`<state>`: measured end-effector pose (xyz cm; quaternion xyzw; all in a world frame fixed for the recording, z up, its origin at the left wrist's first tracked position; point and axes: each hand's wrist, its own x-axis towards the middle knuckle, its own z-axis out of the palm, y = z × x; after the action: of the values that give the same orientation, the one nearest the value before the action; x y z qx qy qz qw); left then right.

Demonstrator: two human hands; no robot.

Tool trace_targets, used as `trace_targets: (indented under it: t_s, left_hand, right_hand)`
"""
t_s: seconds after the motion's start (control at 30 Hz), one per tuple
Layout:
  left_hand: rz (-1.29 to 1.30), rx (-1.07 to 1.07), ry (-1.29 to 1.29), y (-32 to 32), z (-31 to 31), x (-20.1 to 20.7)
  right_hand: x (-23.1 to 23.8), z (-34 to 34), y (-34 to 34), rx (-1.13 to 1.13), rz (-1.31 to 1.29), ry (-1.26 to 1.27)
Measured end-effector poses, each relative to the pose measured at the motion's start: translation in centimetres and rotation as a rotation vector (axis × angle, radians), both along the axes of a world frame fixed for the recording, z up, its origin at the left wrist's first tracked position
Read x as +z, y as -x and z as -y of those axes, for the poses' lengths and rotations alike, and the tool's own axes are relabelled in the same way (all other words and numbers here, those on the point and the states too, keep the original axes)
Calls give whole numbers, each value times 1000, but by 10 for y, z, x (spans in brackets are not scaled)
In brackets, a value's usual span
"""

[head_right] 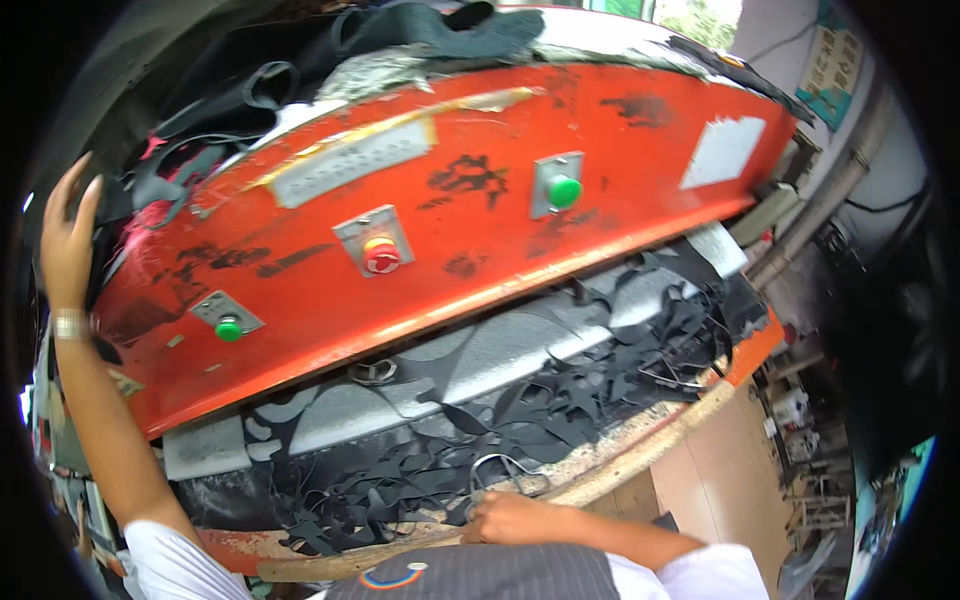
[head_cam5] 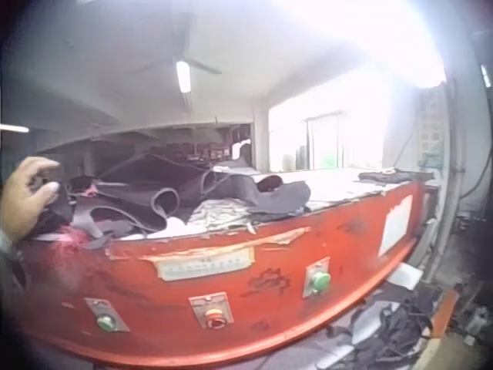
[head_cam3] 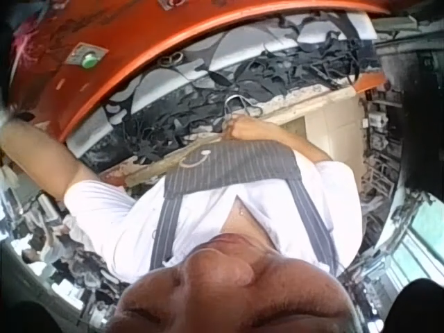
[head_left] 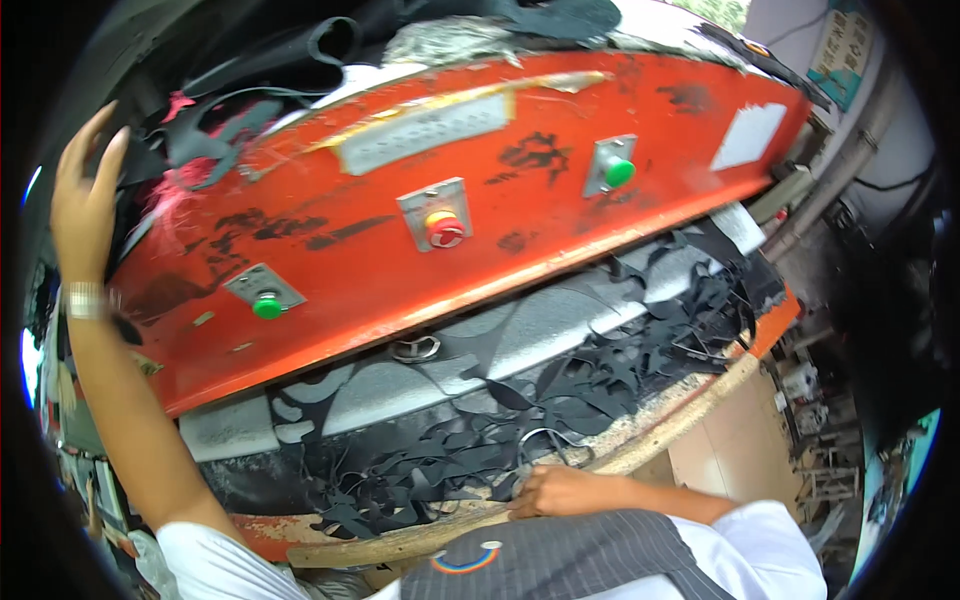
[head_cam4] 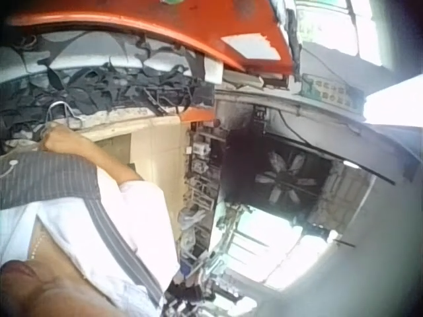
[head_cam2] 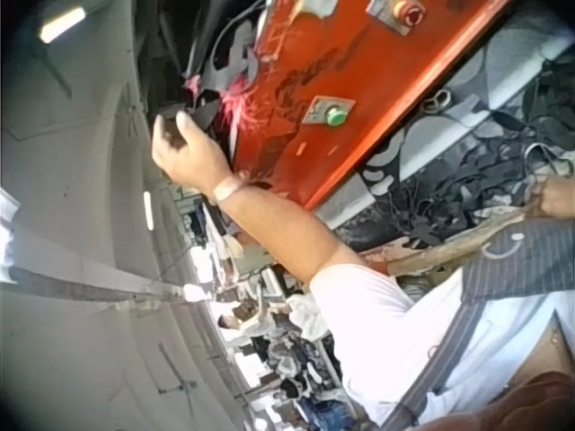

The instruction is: Cutting shoe components from a sheet of material using a manual die press machine.

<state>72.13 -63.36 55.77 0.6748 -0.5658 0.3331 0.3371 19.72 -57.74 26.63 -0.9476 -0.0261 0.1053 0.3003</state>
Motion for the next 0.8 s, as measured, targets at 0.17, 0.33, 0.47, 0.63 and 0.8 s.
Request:
trace_targets:
  t_s: [0.17,0.33,0.47,0.63,0.8]
  left_hand:
    - [-179,-226,-74,146,-95,-139]
    - [-740,-51,-656,291,-160,-304]
    - [-771,188,-1170,349,-168,-335]
    - [-531,299,-1109,351,-158,-360]
    - [-694,289,-1125,344,-162,-335]
  right_hand:
    - [35,70,-80,-223,377,-204]
    - [-29,127,-165,-602,285,18]
    - [-82,133,-194,-662,534,158]
    - [-113,151,-192,-715,534,74]
    - [-96,152,-188,-533,596,-74]
